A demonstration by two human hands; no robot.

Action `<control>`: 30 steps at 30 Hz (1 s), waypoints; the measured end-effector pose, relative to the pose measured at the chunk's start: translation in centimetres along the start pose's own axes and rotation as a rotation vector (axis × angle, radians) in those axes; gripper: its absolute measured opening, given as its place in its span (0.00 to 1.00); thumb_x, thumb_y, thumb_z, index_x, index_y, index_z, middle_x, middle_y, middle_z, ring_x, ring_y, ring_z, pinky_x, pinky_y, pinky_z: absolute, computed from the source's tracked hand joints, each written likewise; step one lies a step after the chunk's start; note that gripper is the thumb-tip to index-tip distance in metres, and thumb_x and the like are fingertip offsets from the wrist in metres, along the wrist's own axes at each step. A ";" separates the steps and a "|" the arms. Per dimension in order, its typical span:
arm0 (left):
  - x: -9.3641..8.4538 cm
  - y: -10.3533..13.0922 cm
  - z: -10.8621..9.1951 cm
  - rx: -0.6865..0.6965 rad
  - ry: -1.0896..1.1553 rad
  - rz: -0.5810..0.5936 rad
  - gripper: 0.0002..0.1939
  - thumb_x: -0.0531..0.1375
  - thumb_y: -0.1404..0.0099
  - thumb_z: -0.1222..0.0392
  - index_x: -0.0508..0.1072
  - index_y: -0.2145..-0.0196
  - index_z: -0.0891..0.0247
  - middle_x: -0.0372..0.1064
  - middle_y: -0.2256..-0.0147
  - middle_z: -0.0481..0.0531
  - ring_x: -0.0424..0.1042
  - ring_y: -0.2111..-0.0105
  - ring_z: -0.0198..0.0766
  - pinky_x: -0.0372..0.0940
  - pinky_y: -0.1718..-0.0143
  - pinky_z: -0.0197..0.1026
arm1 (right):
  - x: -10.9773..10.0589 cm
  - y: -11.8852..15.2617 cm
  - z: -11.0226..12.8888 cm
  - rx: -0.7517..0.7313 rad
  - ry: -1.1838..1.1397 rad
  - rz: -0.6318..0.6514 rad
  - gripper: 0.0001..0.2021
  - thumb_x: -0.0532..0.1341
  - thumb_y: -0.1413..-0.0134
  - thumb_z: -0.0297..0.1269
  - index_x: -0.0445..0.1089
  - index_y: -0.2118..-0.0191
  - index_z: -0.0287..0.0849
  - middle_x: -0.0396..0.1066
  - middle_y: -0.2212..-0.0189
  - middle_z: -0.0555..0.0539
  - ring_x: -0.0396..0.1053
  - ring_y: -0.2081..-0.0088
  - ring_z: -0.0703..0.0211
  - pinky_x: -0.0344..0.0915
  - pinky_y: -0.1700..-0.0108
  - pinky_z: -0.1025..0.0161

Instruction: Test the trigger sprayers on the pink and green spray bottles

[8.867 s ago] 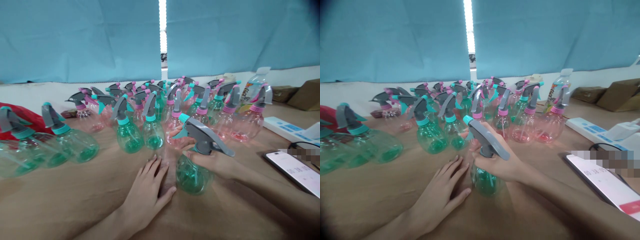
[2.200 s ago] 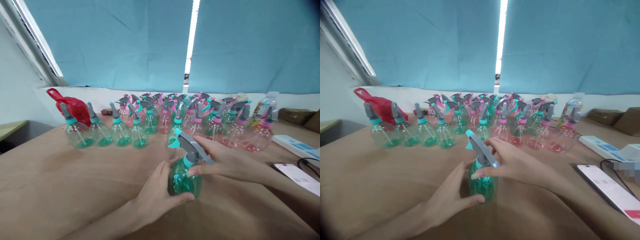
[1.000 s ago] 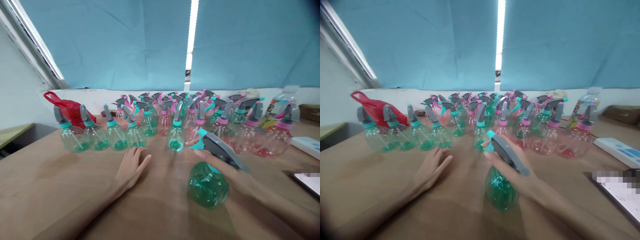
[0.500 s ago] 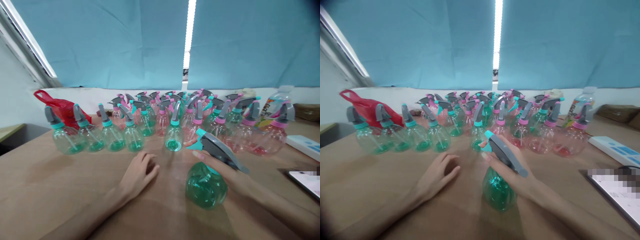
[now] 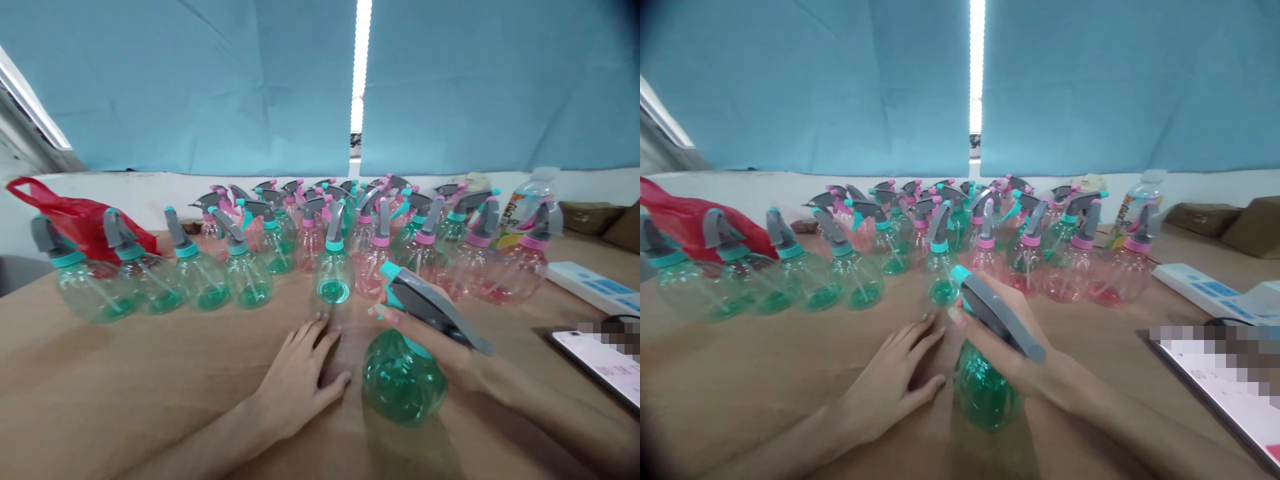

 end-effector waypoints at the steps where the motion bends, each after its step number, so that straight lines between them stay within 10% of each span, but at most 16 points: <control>1: 0.0 0.0 0.1 0.002 -0.003 -0.001 0.29 0.58 0.35 0.49 0.60 0.40 0.62 0.53 0.38 0.62 0.53 0.39 0.57 0.52 0.43 0.60 | -0.1 0.2 -0.6 0.024 0.015 -0.012 0.06 0.59 0.45 0.45 0.66 0.69 0.51 0.66 0.76 0.51 0.65 0.75 0.57 0.65 0.73 0.60; 13: 0.0 0.1 0.5 -0.039 -0.101 -0.018 0.30 0.55 0.34 0.45 0.61 0.40 0.64 0.50 0.37 0.65 0.49 0.38 0.59 0.52 0.43 0.62 | 0.3 -0.1 -0.4 0.115 -0.104 0.162 0.06 0.59 0.45 0.42 0.68 0.61 0.52 0.55 0.82 0.56 0.56 0.82 0.64 0.57 0.81 0.65; 19: 0.0 0.1 0.6 -0.020 -0.104 -0.029 0.31 0.55 0.34 0.44 0.61 0.39 0.63 0.51 0.37 0.65 0.49 0.38 0.58 0.51 0.43 0.62 | 0.8 0.0 -0.8 0.113 -0.259 0.164 0.09 0.61 0.47 0.40 0.66 0.58 0.50 0.69 0.68 0.52 0.67 0.74 0.63 0.68 0.67 0.63; 25: -0.2 0.0 0.4 -0.024 -0.143 0.007 0.30 0.54 0.33 0.44 0.60 0.39 0.63 0.51 0.37 0.64 0.49 0.37 0.57 0.53 0.43 0.60 | 1.1 0.0 -1.4 0.109 -0.249 0.195 0.09 0.59 0.44 0.41 0.66 0.57 0.50 0.64 0.76 0.55 0.59 0.80 0.66 0.61 0.75 0.64; 30: -0.1 0.0 0.4 -0.030 -0.157 0.044 0.31 0.53 0.33 0.45 0.60 0.39 0.67 0.50 0.37 0.67 0.48 0.37 0.58 0.51 0.42 0.61 | 1.1 0.0 -1.5 0.088 -0.264 0.189 0.09 0.60 0.44 0.40 0.65 0.57 0.51 0.69 0.61 0.52 0.65 0.74 0.67 0.65 0.72 0.64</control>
Point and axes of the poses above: each hand's wrist, its own y-axis away from the middle knuckle, its own x-axis out of the palm, z = x × y, the point moved 5 cm from there along -y, towards the middle knuckle
